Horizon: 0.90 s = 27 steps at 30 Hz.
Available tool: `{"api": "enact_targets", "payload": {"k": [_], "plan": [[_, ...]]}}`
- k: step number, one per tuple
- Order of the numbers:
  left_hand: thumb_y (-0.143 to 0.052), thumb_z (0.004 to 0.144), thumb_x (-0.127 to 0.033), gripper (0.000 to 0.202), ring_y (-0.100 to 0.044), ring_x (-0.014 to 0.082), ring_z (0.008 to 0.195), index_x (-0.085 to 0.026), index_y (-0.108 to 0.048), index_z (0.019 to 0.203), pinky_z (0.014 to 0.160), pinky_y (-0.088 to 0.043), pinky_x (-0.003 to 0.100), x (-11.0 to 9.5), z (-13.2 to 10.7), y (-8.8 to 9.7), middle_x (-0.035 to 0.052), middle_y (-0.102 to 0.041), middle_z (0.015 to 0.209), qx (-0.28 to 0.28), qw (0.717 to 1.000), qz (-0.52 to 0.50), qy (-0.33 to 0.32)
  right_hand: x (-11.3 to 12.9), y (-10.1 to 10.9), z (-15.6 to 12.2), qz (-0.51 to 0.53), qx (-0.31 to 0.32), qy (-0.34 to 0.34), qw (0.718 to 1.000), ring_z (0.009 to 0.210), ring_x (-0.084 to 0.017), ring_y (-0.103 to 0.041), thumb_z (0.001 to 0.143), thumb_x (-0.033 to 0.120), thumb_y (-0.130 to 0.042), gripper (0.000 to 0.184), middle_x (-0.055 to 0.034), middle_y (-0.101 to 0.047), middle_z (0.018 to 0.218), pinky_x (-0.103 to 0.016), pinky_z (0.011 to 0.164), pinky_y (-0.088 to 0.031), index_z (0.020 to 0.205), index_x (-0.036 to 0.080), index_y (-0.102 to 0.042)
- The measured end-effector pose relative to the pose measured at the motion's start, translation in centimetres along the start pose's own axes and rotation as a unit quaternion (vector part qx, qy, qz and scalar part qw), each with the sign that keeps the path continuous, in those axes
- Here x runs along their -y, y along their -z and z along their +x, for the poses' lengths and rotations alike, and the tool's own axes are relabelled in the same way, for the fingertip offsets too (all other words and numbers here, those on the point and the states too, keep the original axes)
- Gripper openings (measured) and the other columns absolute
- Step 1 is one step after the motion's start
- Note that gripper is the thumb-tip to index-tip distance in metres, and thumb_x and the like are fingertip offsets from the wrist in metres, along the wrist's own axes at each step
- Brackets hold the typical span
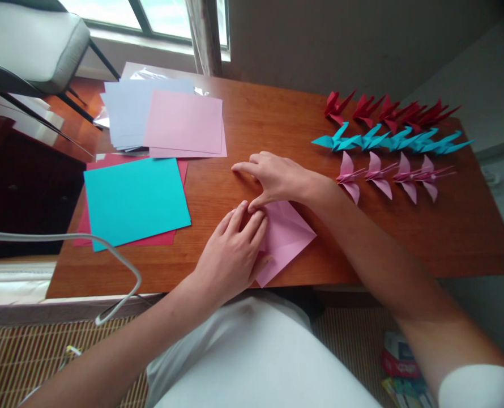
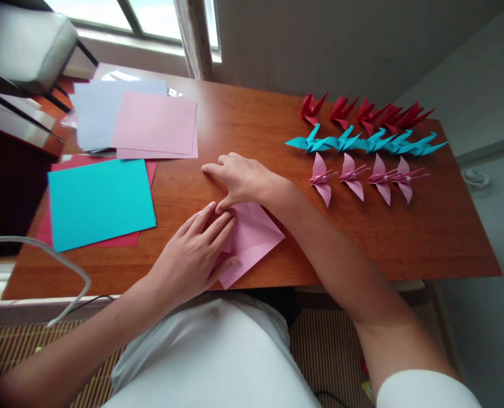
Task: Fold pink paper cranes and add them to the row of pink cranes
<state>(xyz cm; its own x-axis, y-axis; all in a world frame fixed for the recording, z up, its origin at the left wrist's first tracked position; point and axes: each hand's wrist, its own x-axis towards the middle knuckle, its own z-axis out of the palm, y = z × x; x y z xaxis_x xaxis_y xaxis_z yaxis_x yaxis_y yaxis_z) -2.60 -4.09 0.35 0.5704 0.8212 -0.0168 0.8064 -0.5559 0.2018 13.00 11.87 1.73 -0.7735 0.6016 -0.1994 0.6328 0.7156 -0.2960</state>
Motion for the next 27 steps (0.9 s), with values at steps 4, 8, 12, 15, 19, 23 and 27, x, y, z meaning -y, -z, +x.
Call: {"api": "enact_targets", "payload": {"k": [4,8,12,15,19,23,27], "plan": [[-0.051,0.099,-0.043,0.064,-0.03,0.0427,0.152,-0.008,-0.047,0.152,0.122,-0.033,0.052,-0.2,0.1,0.1,0.0121,-0.045,0.161,0.005,1.0,0.009,0.001,-1.4,0.1,-0.3,0.01,-0.007,0.022,1.0,0.103,-0.025,-0.056,0.072,0.046,-0.088,0.074,-0.005,-0.062,0.107,-0.032,0.079,-0.04,0.137,0.027,-0.056],[-0.053,0.099,-0.042,0.064,-0.032,0.0432,0.151,-0.008,-0.046,0.153,0.121,-0.035,0.053,-0.3,0.0,-0.1,0.0114,-0.039,0.164,0.008,1.0,0.01,0.006,-3.6,0.3,-0.8,0.013,-0.025,0.006,1.0,0.097,-0.024,-0.056,0.074,0.041,-0.087,0.062,-0.0035,-0.061,0.101,-0.032,0.076,-0.04,0.128,0.026,-0.061],[-0.054,0.098,-0.041,0.064,-0.032,0.0439,0.151,-0.008,-0.047,0.152,0.122,-0.034,0.054,-0.2,0.0,-0.1,0.011,-0.04,0.164,0.007,1.0,0.006,0.003,-5.4,0.6,-0.9,0.028,-0.049,-0.021,0.998,0.09,-0.022,-0.057,0.072,0.039,-0.088,0.055,-0.002,-0.06,0.096,-0.031,0.073,-0.04,0.119,0.025,-0.063],[-0.054,0.098,-0.041,0.064,-0.033,0.0434,0.151,-0.008,-0.048,0.152,0.122,-0.034,0.054,-0.3,-0.1,-0.3,0.011,-0.041,0.164,-0.004,1.0,0.005,0.002,-5.6,0.6,-0.9,0.026,-0.046,-0.026,0.998,0.085,-0.021,-0.056,0.072,0.038,-0.088,0.05,-0.0011,-0.06,0.093,-0.031,0.07,-0.038,0.114,0.026,-0.063],[-0.048,0.101,-0.033,0.053,-0.04,0.0392,0.148,-0.009,-0.052,0.149,0.121,-0.037,0.051,-0.6,-0.9,-0.9,0.0107,-0.047,0.16,-0.03,0.999,0.01,-0.01,-5.2,0.6,-0.8,0.027,-0.048,-0.027,0.998,0.081,-0.019,-0.056,0.073,0.039,-0.088,0.046,-0.0007,-0.06,0.091,-0.03,0.067,-0.037,0.11,0.027,-0.064],[-0.051,0.098,-0.028,0.055,-0.04,0.0392,0.148,-0.008,-0.051,0.149,0.121,-0.037,0.052,-0.8,-1.4,-1.3,0.0112,-0.047,0.16,-0.04,0.999,0.001,-0.01,-5.2,0.5,-0.9,0.039,-0.055,-0.03,0.997,0.082,-0.02,-0.056,0.072,0.038,-0.088,0.047,-0.001,-0.06,0.092,-0.031,0.07,-0.04,0.111,0.027,-0.065],[-0.049,0.1,-0.03,0.054,-0.04,0.0386,0.148,-0.008,-0.051,0.149,0.121,-0.037,0.052,-0.8,-1.4,-1.4,0.0116,-0.047,0.159,-0.039,0.999,-0.014,-0.005,-4.9,0.3,-1.1,0.043,-0.049,-0.033,0.997,0.094,-0.025,-0.058,0.07,0.04,-0.09,0.062,-0.0045,-0.061,0.1,-0.035,0.08,-0.044,0.124,0.025,-0.062]]}}
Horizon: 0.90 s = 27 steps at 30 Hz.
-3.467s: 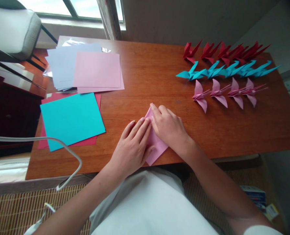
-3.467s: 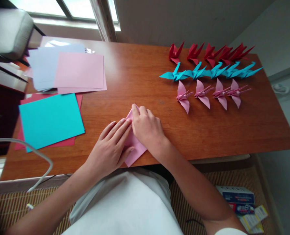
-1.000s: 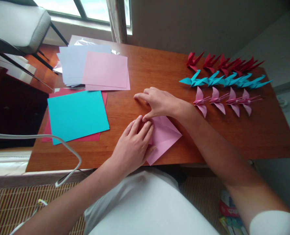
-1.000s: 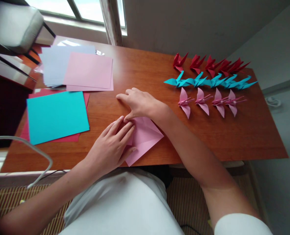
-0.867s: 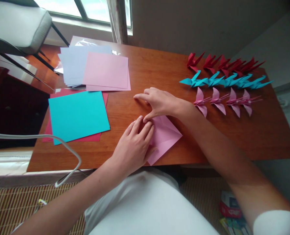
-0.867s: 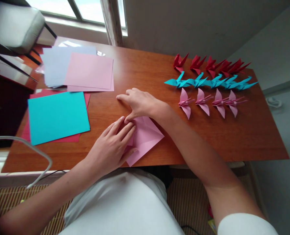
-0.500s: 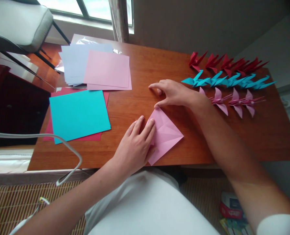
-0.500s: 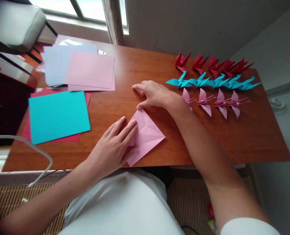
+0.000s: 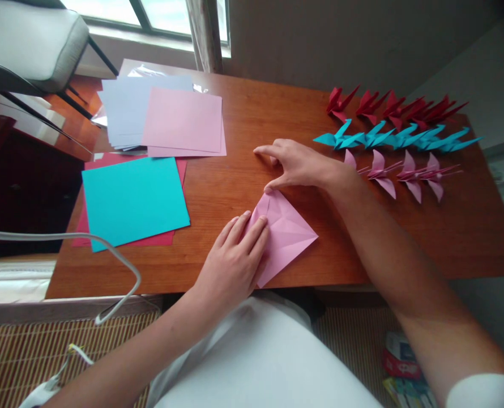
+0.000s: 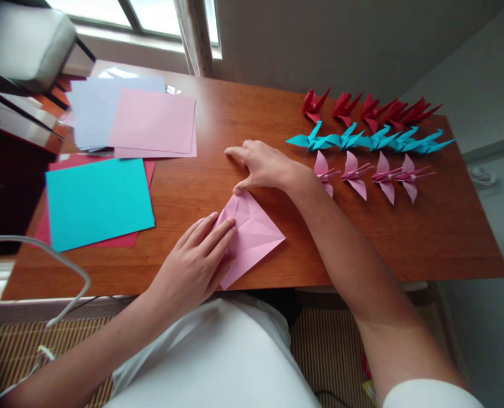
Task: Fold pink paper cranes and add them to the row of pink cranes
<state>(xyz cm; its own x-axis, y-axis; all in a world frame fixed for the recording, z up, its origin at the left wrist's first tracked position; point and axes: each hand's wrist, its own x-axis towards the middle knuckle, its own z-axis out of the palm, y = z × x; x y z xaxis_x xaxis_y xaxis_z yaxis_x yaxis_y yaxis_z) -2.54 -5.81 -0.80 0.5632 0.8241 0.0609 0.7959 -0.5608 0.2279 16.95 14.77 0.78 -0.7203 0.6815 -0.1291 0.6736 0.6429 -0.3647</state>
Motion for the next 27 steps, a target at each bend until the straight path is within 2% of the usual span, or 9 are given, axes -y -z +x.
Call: {"api": "enact_targets", "payload": {"k": [4,9,13,22,27], "plan": [[-0.047,0.101,-0.031,0.053,-0.039,0.0378,0.149,-0.009,-0.052,0.149,0.121,-0.037,0.052,0.0,0.1,0.1,0.012,-0.046,0.16,0.002,1.0,-0.009,0.005,1.3,-0.5,-0.2,-0.007,0.012,0.003,1.0,0.106,-0.031,-0.057,0.07,0.043,-0.089,0.074,-0.0088,-0.061,0.11,-0.04,0.088,-0.046,0.134,0.024,-0.058],[-0.05,0.099,-0.029,0.055,-0.039,0.0385,0.149,-0.008,-0.05,0.15,0.122,-0.036,0.052,0.0,0.1,0.1,0.0118,-0.046,0.16,-0.001,1.0,-0.003,-0.002,3.5,-1.0,-0.2,-0.004,0.034,0.022,0.999,0.113,-0.031,-0.054,0.073,0.041,-0.087,0.078,-0.01,-0.058,0.12,-0.039,0.09,-0.046,0.141,0.025,-0.054],[-0.047,0.1,-0.029,0.052,-0.041,0.0388,0.147,-0.008,-0.053,0.148,0.121,-0.038,0.053,0.0,0.1,0.1,0.0122,-0.049,0.158,-0.009,1.0,-0.001,-0.003,4.5,-1.2,-0.2,-0.006,0.041,0.025,0.999,0.115,-0.031,-0.054,0.073,0.039,-0.087,0.081,-0.0109,-0.058,0.122,-0.039,0.09,-0.045,0.144,0.023,-0.052],[-0.047,0.1,-0.028,0.054,-0.037,0.0398,0.149,-0.007,-0.05,0.15,0.121,-0.037,0.055,0.0,0.0,-0.2,0.0138,-0.046,0.16,-0.006,1.0,-0.031,0.002,4.0,-0.9,-0.4,0.013,0.023,0.012,1.0,0.11,-0.031,-0.057,0.072,0.036,-0.089,0.072,-0.0087,-0.061,0.114,-0.039,0.087,-0.046,0.137,0.028,-0.058],[-0.048,0.1,-0.027,0.052,-0.036,0.0401,0.15,-0.008,-0.051,0.149,0.123,-0.035,0.056,-0.1,0.0,-0.3,0.0136,-0.046,0.16,-0.004,0.999,-0.045,0.008,2.2,-0.1,-0.1,0.002,0.017,-0.007,1.0,0.095,-0.025,-0.06,0.074,0.035,-0.086,0.051,-0.0049,-0.064,0.101,-0.035,0.078,-0.045,0.119,0.026,-0.064]]}}
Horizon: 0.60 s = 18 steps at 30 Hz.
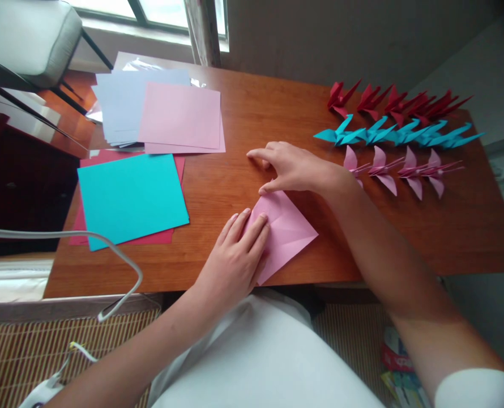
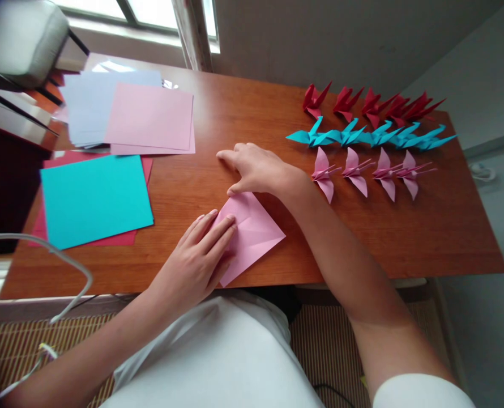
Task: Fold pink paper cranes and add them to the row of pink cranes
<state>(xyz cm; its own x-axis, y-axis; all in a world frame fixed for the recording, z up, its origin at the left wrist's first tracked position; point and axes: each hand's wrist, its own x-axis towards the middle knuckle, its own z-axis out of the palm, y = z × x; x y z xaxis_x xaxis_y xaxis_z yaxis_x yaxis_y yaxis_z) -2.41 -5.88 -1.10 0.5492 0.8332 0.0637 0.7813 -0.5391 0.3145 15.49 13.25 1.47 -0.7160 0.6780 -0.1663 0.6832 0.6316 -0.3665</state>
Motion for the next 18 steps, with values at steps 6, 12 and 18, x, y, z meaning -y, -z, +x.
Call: {"api": "enact_targets", "payload": {"k": [6,12,18], "plan": [[-0.05,0.099,-0.026,0.053,-0.036,0.0408,0.15,-0.007,-0.051,0.148,0.123,-0.035,0.057,0.0,0.0,-0.1,0.0138,-0.047,0.159,-0.003,1.0,0.004,-0.001,-3.7,0.0,0.0,0.046,-0.078,-0.049,0.995,0.081,-0.02,-0.061,0.076,0.027,-0.083,0.044,-0.0006,-0.066,0.09,-0.033,0.072,-0.046,0.117,0.024,-0.067],[-0.049,0.099,-0.026,0.052,-0.036,0.0405,0.149,-0.007,-0.051,0.148,0.122,-0.036,0.057,0.0,0.0,-0.1,0.014,-0.047,0.159,-0.012,1.0,0.002,-0.004,-2.5,-0.7,-0.9,0.035,-0.105,-0.046,0.993,0.091,-0.023,-0.061,0.085,0.036,-0.075,0.04,-0.0051,-0.065,0.098,-0.038,0.085,-0.048,0.122,0.022,-0.067],[-0.051,0.098,-0.024,0.052,-0.035,0.0405,0.15,-0.008,-0.051,0.148,0.122,-0.037,0.057,0.1,-0.1,-0.2,0.014,-0.047,0.159,-0.012,1.0,0.001,-0.004,-0.8,-1.4,-1.5,0.016,-0.078,-0.04,0.996,0.103,-0.028,-0.059,0.069,0.042,-0.089,0.073,-0.0081,-0.063,0.11,-0.04,0.089,-0.048,0.134,0.024,-0.061]]}}
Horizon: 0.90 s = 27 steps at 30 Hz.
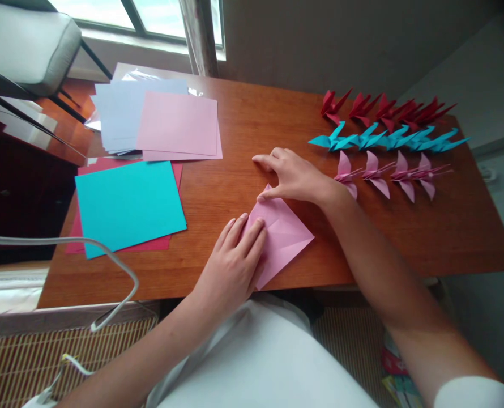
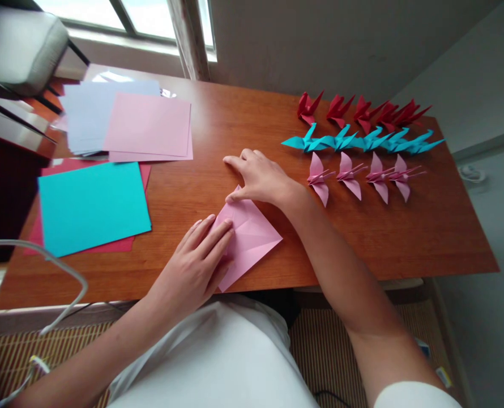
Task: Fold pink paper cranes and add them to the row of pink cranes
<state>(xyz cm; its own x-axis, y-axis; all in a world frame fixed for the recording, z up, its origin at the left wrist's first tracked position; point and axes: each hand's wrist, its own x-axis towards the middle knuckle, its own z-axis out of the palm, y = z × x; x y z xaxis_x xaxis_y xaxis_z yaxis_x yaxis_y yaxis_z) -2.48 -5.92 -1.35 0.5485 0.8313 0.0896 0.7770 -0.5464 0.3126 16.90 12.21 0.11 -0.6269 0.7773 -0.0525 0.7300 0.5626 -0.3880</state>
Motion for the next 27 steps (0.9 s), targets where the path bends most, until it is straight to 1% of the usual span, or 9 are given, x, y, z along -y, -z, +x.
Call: {"api": "enact_targets", "payload": {"k": [4,6,11,13,15,18,21,24,27], "plan": [[-0.054,0.096,-0.023,0.055,-0.035,0.0405,0.15,-0.009,-0.05,0.149,0.123,-0.036,0.057,0.0,0.0,-0.1,0.0142,-0.046,0.16,-0.002,1.0,-0.003,0.0,-1.4,0.2,0.9,0.062,-0.005,0.008,0.998,0.083,-0.019,-0.06,0.075,0.027,-0.083,0.046,-0.0002,-0.065,0.09,-0.032,0.077,-0.046,0.119,0.024,-0.068],[-0.052,0.097,-0.024,0.053,-0.035,0.0398,0.15,-0.009,-0.051,0.148,0.123,-0.036,0.057,0.0,0.0,-0.1,0.0144,-0.046,0.159,-0.005,1.0,-0.006,0.002,-1.9,0.2,1.2,0.092,-0.023,-0.006,0.996,0.075,-0.017,-0.059,0.077,0.024,-0.08,0.038,0.0021,-0.066,0.084,-0.029,0.071,-0.045,0.114,0.022,-0.07],[-0.05,0.097,-0.022,0.053,-0.043,0.0345,0.147,-0.009,-0.048,0.149,0.119,-0.041,0.051,0.4,0.0,0.5,0.0188,-0.044,0.16,-0.034,0.999,-0.025,0.006,-1.3,-0.4,-0.3,0.121,-0.117,-0.028,0.985,0.082,-0.019,-0.063,0.088,0.025,-0.069,0.027,-0.0033,-0.071,0.09,-0.032,0.078,-0.047,0.114,0.017,-0.072],[-0.05,0.098,-0.021,0.051,-0.055,0.0316,0.137,-0.011,-0.048,0.148,0.11,-0.05,0.048,0.9,0.2,0.7,0.0193,-0.052,0.153,-0.066,0.997,-0.031,0.028,-0.5,-0.6,-1.8,0.159,-0.132,-0.052,0.977,0.084,-0.019,-0.065,0.093,0.032,-0.064,0.033,-0.0053,-0.074,0.097,-0.033,0.079,-0.05,0.122,0.018,-0.069],[-0.049,0.099,-0.022,0.043,-0.067,0.0285,0.119,-0.015,-0.055,0.141,0.098,-0.056,0.043,1.7,0.5,0.9,0.0156,-0.068,0.135,-0.107,0.992,-0.038,0.062,0.5,-0.7,-3.6,0.18,-0.141,-0.08,0.97,0.088,-0.021,-0.066,0.095,0.037,-0.062,0.034,-0.0059,-0.074,0.099,-0.035,0.082,-0.051,0.123,0.018,-0.068],[-0.051,0.099,-0.024,0.031,-0.074,0.0215,0.093,-0.019,-0.066,0.125,0.083,-0.057,0.032,2.6,1.1,1.2,0.0084,-0.078,0.11,-0.16,0.975,-0.083,0.128,2.2,-1.0,-6.4,0.211,-0.141,-0.131,0.958,0.082,-0.02,-0.067,0.093,0.041,-0.064,0.038,-0.0046,-0.074,0.095,-0.036,0.079,-0.053,0.125,0.02,-0.067],[-0.059,0.095,-0.025,0.032,-0.066,0.0129,0.065,-0.02,-0.067,0.125,0.066,-0.052,0.023,3.1,1.8,1.6,0.0003,-0.076,0.085,-0.182,0.944,-0.177,0.213,3.6,-1.9,-8.9,0.252,-0.156,-0.172,0.939,0.077,-0.02,-0.067,0.091,0.044,-0.066,0.037,-0.0039,-0.073,0.092,-0.035,0.071,-0.055,0.122,0.024,-0.068],[-0.064,0.092,-0.028,0.041,-0.045,0.0092,0.047,-0.021,-0.063,0.132,0.049,-0.04,0.021,3.3,2.3,2.0,-0.0061,-0.058,0.063,-0.183,0.903,-0.3,0.247,4.7,-3.1,-10.5,0.301,-0.163,-0.203,0.917,0.081,-0.023,-0.069,0.087,0.045,-0.072,0.042,-0.0051,-0.074,0.099,-0.039,0.072,-0.058,0.124,0.026,-0.067],[-0.066,0.092,-0.031,0.047,-0.038,0.0094,0.048,-0.022,-0.059,0.138,0.043,-0.032,0.021,3.6,2.6,2.2,-0.0052,-0.052,0.064,-0.165,0.875,-0.381,0.25,5.3,-3.9,-11.2,0.441,-0.181,-0.212,0.853,0.101,-0.025,-0.072,0.085,0.042,-0.074,0.042,-0.0058,-0.075,0.111,-0.042,0.087,-0.059,0.123,0.027,-0.064]]}}
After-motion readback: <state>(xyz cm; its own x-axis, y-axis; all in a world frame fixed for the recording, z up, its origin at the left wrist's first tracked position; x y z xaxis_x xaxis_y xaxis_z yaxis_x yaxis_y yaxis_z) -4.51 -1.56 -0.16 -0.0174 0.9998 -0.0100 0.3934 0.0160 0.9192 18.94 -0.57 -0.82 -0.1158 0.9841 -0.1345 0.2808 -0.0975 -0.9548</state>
